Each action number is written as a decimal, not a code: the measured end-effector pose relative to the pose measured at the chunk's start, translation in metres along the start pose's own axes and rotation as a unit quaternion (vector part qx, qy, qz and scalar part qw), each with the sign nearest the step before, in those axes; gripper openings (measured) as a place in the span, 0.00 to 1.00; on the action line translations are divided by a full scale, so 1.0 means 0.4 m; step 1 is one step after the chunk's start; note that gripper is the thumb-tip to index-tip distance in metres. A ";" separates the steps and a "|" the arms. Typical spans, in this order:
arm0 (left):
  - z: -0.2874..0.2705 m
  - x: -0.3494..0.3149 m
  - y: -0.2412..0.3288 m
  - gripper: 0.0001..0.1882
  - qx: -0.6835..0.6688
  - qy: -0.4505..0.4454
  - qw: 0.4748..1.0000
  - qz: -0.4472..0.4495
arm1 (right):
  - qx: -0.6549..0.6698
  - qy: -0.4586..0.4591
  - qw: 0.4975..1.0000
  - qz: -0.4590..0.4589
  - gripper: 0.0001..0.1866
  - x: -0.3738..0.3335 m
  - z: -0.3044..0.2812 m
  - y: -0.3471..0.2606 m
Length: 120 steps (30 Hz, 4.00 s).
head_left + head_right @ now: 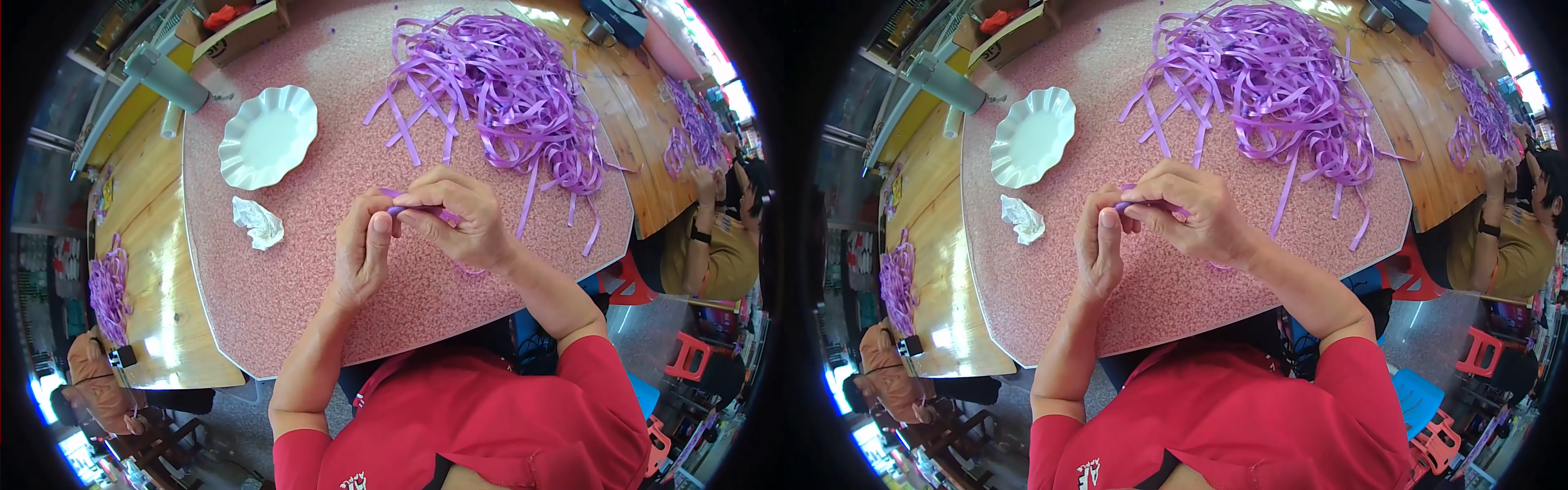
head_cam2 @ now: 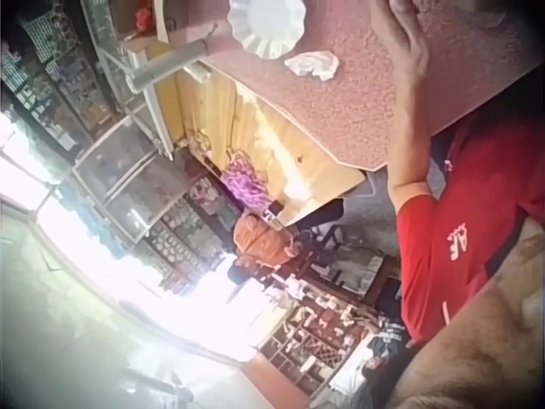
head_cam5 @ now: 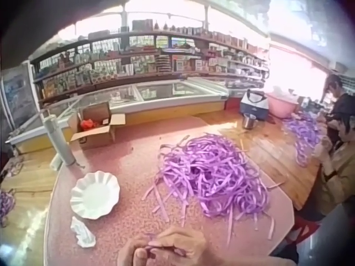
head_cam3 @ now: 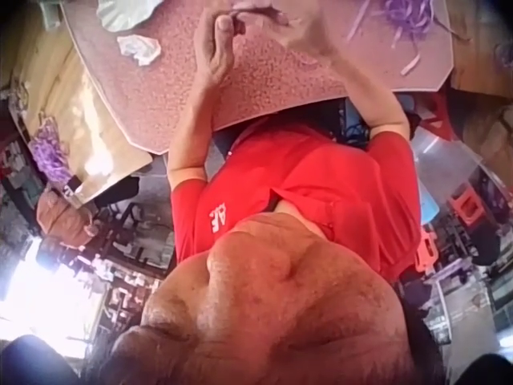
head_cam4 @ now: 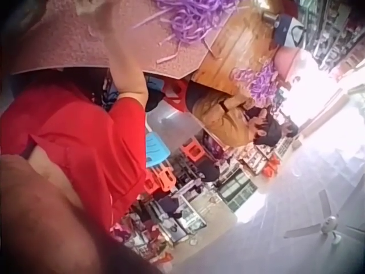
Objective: Tying knots in long purple plastic strips.
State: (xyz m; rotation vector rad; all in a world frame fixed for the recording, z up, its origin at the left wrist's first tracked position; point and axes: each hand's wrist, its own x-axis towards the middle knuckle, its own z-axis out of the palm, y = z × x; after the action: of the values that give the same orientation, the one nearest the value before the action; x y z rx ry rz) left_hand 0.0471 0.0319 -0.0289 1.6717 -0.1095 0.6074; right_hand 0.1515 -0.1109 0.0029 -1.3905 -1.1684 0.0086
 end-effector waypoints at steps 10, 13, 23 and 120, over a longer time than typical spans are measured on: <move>-0.008 -0.007 0.010 0.15 0.022 -0.013 1.000 0.001 | -0.029 -0.003 0.995 -0.098 0.10 -0.003 0.002 0.005; 0.009 -0.008 0.039 0.15 0.000 0.004 0.999 -0.047 | -0.063 -0.007 0.990 -0.128 0.11 -0.004 0.001 0.004; 0.012 -0.005 0.017 0.16 -0.130 -0.003 0.985 -0.114 | 0.083 0.002 0.996 0.039 0.09 0.000 0.006 -0.006; -0.059 -0.119 0.182 0.15 0.350 -0.057 0.934 -0.046 | -0.492 -0.025 0.864 0.107 0.08 0.052 -0.374 0.141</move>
State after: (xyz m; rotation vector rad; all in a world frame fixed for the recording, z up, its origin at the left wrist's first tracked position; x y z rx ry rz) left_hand -0.0308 0.0267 0.0165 2.3909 0.1184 0.5042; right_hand 0.2898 -0.1932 0.0101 -2.4262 -1.0782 -0.4565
